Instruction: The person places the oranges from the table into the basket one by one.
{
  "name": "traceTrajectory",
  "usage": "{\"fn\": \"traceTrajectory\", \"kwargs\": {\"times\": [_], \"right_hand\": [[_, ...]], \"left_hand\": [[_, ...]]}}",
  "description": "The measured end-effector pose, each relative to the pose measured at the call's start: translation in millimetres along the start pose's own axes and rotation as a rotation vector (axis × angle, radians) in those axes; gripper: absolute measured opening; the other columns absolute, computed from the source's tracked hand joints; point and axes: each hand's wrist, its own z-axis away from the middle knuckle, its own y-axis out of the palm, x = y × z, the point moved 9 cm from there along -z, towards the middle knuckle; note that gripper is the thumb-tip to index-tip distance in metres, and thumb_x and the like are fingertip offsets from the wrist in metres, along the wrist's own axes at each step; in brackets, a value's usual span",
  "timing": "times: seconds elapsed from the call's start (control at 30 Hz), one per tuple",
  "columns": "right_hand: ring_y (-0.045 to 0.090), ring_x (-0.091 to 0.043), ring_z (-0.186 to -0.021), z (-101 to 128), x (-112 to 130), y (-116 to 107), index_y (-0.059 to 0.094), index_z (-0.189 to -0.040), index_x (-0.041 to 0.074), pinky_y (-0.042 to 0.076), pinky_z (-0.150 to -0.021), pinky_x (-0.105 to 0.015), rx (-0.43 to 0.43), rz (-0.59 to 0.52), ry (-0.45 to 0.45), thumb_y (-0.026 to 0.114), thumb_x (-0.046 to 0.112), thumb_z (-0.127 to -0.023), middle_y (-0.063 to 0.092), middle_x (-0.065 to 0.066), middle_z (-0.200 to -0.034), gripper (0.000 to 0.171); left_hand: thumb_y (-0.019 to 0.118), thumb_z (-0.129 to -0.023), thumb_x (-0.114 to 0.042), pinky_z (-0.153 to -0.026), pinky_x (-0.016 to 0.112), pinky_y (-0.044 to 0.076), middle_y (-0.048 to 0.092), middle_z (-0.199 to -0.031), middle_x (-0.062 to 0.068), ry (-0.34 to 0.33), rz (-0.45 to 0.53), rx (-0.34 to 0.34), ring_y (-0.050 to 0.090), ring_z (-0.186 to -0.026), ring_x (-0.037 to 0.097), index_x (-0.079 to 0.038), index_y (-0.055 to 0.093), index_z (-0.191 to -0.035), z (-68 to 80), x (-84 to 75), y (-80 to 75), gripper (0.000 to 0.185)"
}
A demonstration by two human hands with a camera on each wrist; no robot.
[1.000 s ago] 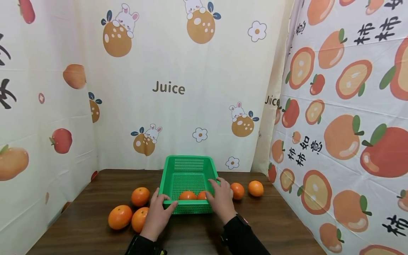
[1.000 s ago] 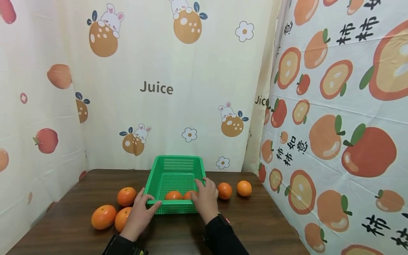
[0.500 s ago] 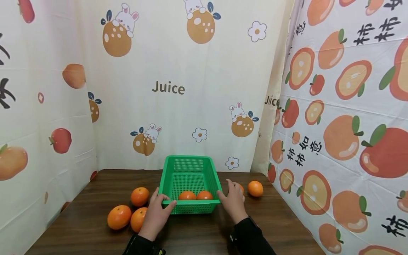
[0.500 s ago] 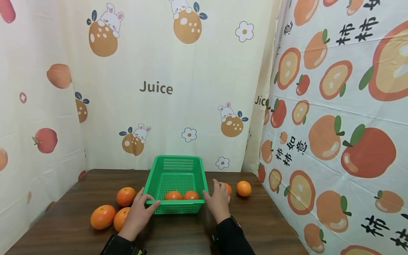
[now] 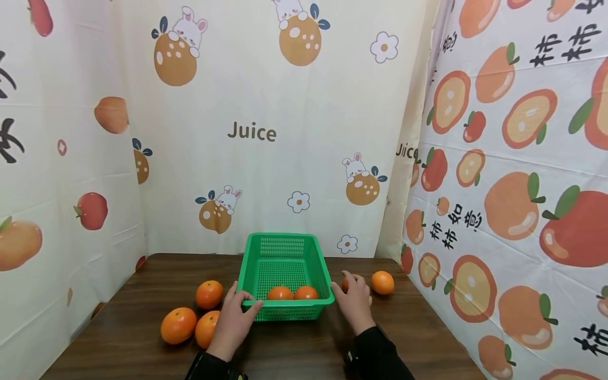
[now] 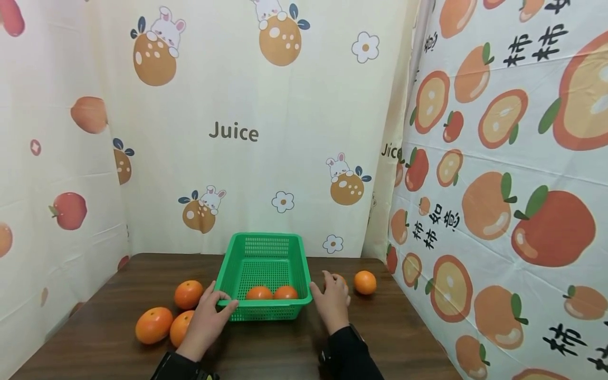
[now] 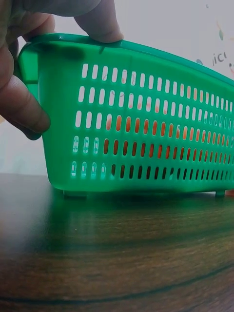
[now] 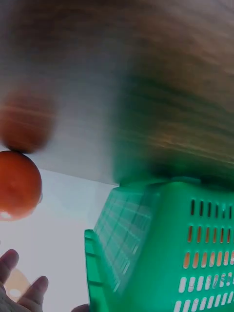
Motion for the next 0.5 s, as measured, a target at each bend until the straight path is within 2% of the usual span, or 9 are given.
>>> {"fn": "traceTrajectory", "kwargs": {"times": [0.23, 0.37, 0.5], "right_hand": [[0.042, -0.053, -0.142, -7.6, 0.3, -1.9, 0.053, -0.157, 0.026, 0.036, -0.107, -0.072, -0.005, 0.037, 0.000, 0.064, 0.039, -0.106, 0.046, -0.025, -0.158, 0.053], [0.042, -0.054, -0.142, -11.1, -0.8, -0.2, 0.053, -0.157, 0.025, 0.038, -0.105, -0.072, 0.009, 0.074, -0.007, 0.065, 0.036, -0.106, 0.046, -0.026, -0.157, 0.053], [0.042, -0.055, -0.141, -11.9, -7.9, 2.8, 0.054, -0.156, 0.023, 0.038, -0.104, -0.072, 0.023, 0.104, 0.003, 0.067, 0.032, -0.105, 0.046, -0.026, -0.156, 0.053]], "left_hand": [[0.069, -0.102, -0.049, -0.109, 0.069, 0.046, 0.014, -0.176, 0.028, 0.024, 0.006, -0.002, 0.026, -0.155, 0.060, -0.012, 0.062, -0.105, 2.8, -3.3, -3.5, 0.038], [0.068, -0.103, -0.050, -0.107, 0.064, 0.049, 0.013, -0.176, 0.027, 0.021, 0.005, 0.001, 0.026, -0.155, 0.059, -0.012, 0.061, -0.106, 5.9, -3.3, -3.1, 0.039], [0.069, -0.103, -0.048, -0.106, 0.065, 0.049, 0.014, -0.176, 0.028, 0.013, 0.010, 0.011, 0.028, -0.154, 0.060, -0.013, 0.061, -0.105, 8.5, -3.0, -0.3, 0.036]]}}
